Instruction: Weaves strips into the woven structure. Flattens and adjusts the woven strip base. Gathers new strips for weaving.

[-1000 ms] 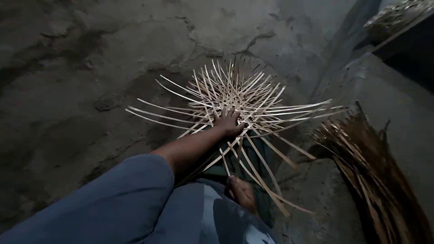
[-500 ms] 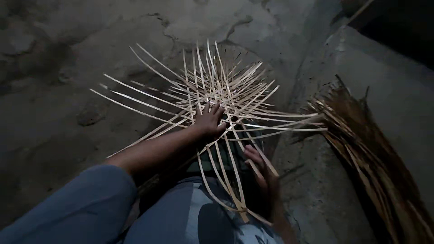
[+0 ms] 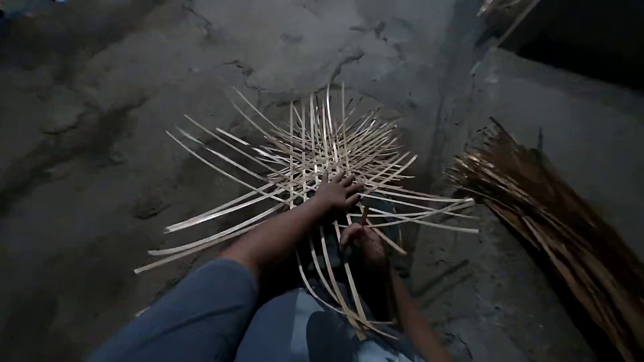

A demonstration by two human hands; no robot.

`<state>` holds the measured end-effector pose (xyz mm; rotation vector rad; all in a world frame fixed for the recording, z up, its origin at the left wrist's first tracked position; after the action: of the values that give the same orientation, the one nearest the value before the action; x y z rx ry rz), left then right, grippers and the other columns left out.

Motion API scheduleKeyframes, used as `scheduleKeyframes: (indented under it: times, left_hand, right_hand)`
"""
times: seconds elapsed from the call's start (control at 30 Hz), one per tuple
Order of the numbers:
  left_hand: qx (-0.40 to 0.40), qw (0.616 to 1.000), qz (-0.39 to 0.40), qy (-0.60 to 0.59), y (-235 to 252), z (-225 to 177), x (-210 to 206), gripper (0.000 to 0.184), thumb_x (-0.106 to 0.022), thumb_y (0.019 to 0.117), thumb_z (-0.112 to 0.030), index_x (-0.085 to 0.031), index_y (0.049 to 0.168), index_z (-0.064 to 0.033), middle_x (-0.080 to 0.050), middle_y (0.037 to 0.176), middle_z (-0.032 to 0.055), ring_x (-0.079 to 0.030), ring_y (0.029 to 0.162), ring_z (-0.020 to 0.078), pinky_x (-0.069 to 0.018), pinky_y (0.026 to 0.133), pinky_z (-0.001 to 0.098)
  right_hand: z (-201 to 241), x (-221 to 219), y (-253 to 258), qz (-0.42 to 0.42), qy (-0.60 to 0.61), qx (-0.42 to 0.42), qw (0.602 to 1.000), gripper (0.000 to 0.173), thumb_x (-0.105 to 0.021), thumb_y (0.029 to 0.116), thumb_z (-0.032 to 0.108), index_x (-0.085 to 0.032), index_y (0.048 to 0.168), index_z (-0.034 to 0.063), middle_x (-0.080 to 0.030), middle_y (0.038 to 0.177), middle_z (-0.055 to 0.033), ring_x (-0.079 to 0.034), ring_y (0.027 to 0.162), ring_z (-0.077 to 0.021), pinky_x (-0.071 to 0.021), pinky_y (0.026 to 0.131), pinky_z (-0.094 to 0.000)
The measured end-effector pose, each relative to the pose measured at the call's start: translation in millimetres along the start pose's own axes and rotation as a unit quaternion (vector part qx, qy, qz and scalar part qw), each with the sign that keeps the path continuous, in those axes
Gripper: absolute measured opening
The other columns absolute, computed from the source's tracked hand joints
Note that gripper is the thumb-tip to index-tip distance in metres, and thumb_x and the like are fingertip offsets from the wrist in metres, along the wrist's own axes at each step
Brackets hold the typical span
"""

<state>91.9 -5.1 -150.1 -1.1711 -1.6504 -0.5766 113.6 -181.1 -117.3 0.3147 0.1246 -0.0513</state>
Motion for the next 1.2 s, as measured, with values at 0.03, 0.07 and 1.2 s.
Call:
scheduleKeyframes:
  times: [0.03,0.07,1.2]
  left_hand:
    - [0.002,1.0,-0.001,-0.001,0,1,1,0.053,-0.026,0.1078,-0.056,-0.036,0.158,-0.0425,-0.027,0.169,-0.0028,-0.016,0.158,0.0305,-0.0043,0.119,0.0757]
    - [0.005,1.0,-0.002,0.004,2,3,-1,0.052,-0.024,0.1082,-0.054,-0.036,0.158,-0.0441,-0.027,0.169,-0.0046,-0.016,0.158,0.0293,-0.0055,0.119,0.0756]
    - [-0.006,1.0,-0.007,0.019,0,0,0,0.051,-0.022,0.1096,-0.045,-0.038,0.157,-0.0417,-0.027,0.169,-0.0057,-0.018,0.158,0.0283,-0.0075,0.119,0.0742]
  right_hand:
    - [-2,-4,-2,-0.021,0.029,-0.036,0.999,0.048,-0.039,0.1101,0.045,-0.068,0.092,0.0114,-0.068,0.079,0.0043,-0.065,0.07,-0.0062,-0.0574,0.069,-0.0267]
    - [-1,-8,-5,-0.049,0.031,-0.072,0.996,0.047,-0.038,0.111,0.04,-0.064,0.086,0.0109,-0.063,0.072,0.0053,-0.059,0.06,-0.0044,-0.0535,0.058,-0.0236]
    - [32,19,-11,-0.035,-0.156,0.041,0.986,0.06,-0.03,0.1113,0.047,-0.068,0.106,0.0013,-0.073,0.099,-0.0024,-0.069,0.092,-0.0092,-0.0594,0.086,-0.032]
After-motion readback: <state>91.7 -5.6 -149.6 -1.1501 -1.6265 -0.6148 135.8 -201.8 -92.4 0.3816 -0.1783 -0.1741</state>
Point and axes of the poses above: each hand's wrist, its own y-axis towards the middle knuckle, its own x-axis out of the back of the hand, z = x × y, the point moved 4 cm from there along y, towards the middle knuckle
